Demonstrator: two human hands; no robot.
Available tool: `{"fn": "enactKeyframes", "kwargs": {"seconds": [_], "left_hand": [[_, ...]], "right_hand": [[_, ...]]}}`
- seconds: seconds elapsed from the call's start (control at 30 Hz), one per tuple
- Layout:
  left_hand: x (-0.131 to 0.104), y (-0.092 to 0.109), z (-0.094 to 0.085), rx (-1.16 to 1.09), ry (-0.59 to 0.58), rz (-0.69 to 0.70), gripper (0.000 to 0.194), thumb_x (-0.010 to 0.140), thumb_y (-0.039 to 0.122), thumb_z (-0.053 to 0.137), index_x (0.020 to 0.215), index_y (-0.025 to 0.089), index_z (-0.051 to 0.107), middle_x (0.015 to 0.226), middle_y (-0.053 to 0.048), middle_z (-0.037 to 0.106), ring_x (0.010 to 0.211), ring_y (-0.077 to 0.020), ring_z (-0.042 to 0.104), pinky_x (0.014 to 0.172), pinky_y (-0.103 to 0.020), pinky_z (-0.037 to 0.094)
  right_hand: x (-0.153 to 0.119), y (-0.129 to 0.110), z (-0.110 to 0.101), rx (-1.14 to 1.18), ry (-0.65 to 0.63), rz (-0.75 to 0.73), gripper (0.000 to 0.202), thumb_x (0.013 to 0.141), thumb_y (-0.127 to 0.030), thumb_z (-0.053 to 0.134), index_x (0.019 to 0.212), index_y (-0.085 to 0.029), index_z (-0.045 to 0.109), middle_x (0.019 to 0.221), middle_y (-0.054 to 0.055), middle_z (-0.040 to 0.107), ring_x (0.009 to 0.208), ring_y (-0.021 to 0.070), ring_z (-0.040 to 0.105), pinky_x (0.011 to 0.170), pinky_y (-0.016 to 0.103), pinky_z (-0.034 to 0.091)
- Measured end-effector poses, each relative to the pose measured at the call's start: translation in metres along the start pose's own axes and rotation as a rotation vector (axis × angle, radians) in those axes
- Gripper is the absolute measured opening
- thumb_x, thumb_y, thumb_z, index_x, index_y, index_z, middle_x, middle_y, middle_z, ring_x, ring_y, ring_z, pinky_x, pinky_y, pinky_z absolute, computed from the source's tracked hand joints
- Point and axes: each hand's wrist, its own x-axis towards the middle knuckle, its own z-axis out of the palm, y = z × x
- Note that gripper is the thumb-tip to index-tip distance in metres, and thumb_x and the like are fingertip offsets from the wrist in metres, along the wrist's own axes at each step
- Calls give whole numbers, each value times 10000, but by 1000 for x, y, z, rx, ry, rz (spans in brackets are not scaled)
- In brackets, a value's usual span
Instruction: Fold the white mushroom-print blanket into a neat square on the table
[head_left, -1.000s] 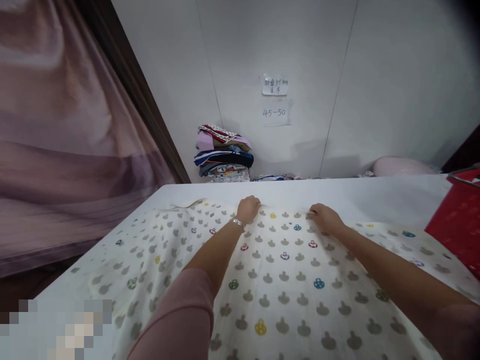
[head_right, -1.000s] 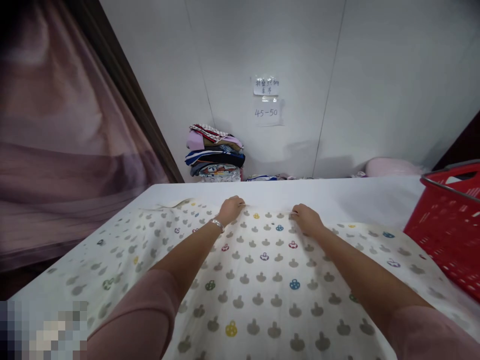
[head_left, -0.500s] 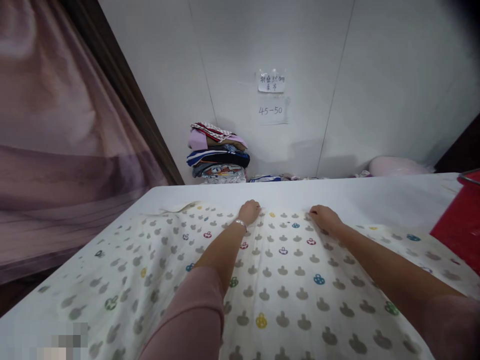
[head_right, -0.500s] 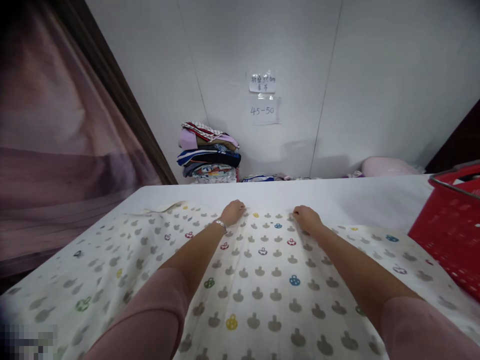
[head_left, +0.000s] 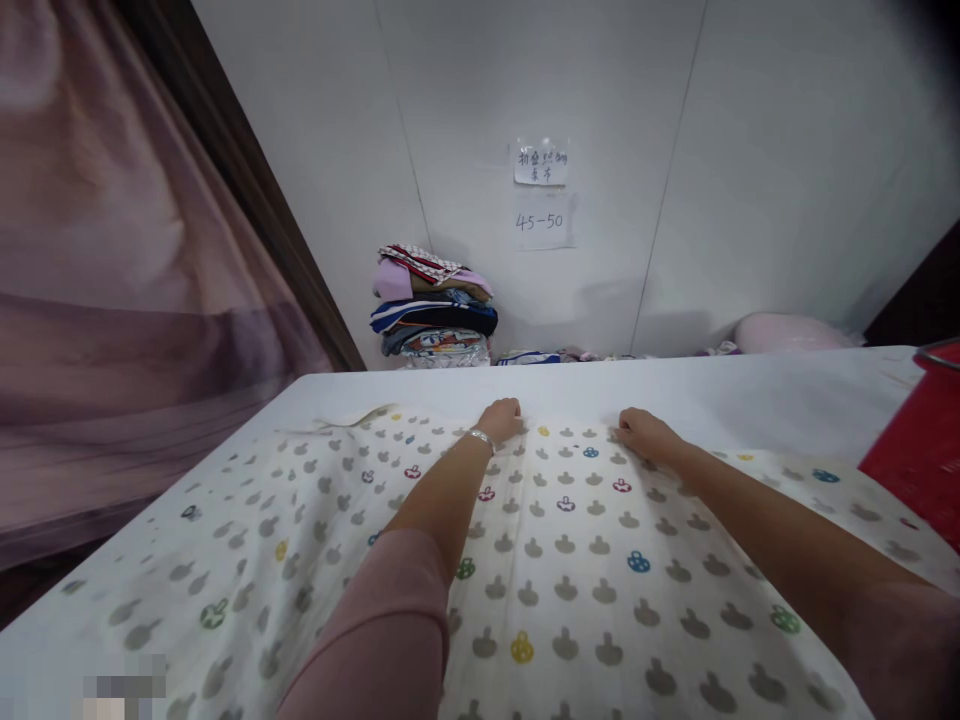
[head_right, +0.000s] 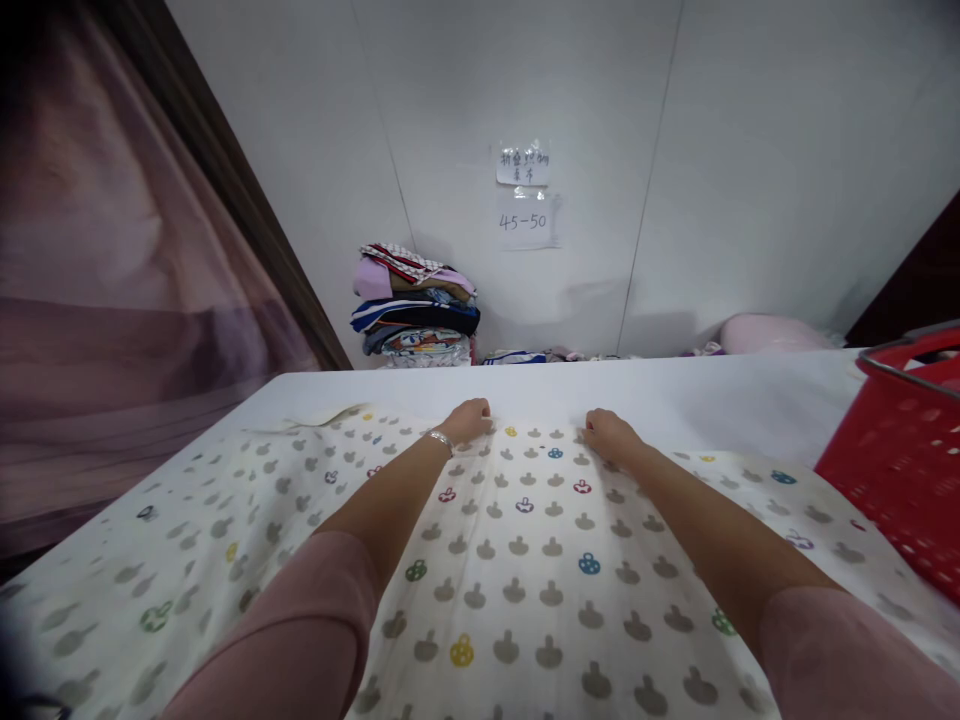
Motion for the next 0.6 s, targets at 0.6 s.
{"fn": "enactKeyframes", "kwargs": {"seconds": [0.6], "left_hand": [[-38, 5, -35, -114, 123, 29, 104, 812, 271, 508, 887, 218, 559, 838, -30, 637, 758, -178, 570, 664, -261, 399]], "right_hand": [[-6, 4, -7, 131, -85, -57, 123, 772, -329, 513, 761, -206, 508, 734, 27, 600, 653, 160, 520, 549, 249, 321]]}}
